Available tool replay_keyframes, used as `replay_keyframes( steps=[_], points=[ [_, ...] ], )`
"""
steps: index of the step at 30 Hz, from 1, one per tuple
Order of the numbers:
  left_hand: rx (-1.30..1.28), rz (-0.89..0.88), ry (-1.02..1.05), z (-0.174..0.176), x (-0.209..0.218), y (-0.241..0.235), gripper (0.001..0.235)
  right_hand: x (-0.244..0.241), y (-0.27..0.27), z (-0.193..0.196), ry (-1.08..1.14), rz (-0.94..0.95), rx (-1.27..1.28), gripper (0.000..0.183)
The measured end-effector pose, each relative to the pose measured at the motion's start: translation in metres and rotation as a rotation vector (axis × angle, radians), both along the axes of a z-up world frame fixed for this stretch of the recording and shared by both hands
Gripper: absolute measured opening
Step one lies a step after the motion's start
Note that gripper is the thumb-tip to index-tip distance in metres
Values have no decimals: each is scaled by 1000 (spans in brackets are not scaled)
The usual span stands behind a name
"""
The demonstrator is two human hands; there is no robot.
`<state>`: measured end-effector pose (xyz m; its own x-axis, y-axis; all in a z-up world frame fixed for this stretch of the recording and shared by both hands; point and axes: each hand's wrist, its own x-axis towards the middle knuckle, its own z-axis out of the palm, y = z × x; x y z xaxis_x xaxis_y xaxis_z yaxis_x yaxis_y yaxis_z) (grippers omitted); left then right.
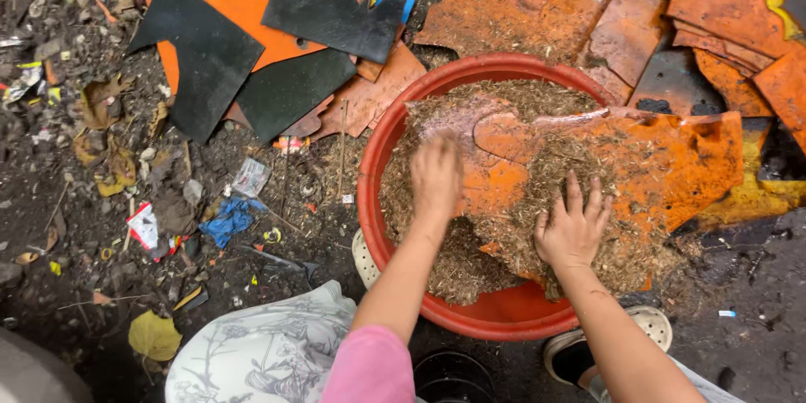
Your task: The person sits on the ground and uses a fibrous material to scrub and clean various colored flat tiles. They handle the tiles one at a time, rubbing the surface with the fibrous material over a red basin, then placing the cleaned tiles aside.
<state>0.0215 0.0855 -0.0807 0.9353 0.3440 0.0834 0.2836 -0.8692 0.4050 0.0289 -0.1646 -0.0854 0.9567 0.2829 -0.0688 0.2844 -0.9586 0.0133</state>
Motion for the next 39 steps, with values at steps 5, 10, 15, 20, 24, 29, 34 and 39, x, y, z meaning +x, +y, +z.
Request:
replay_keyframes(
  steps=[5,10,15,20,24,29,34,39],
  points=[
    [-27,-162,-42,13,-21,24,35,1,1,1,-19,-13,12,56],
    [-81,-9,137,28,5,14,35,-11,-1,5,-21,-11,80,56],
    [110,-353,-335,46,19,-30,32,6,4,4,-17,-17,26,54],
    [-43,-38,-69,30,58,6,36,-15,-3,6,0,-10,73,55],
    [106,57,-237,38,60,-10,44,4,6,11,11,-30,-5,57],
    [-63,-62,111,41,54,17,33,5,5,8,41,-46,-11,55],
    [-20,159,-261,18,78,60,39,-5,4,10,21,-31,-13,53],
    [-38,63,-171,-1,75,2,45,4,6,12,84,-46,-60,50]
  ],
)
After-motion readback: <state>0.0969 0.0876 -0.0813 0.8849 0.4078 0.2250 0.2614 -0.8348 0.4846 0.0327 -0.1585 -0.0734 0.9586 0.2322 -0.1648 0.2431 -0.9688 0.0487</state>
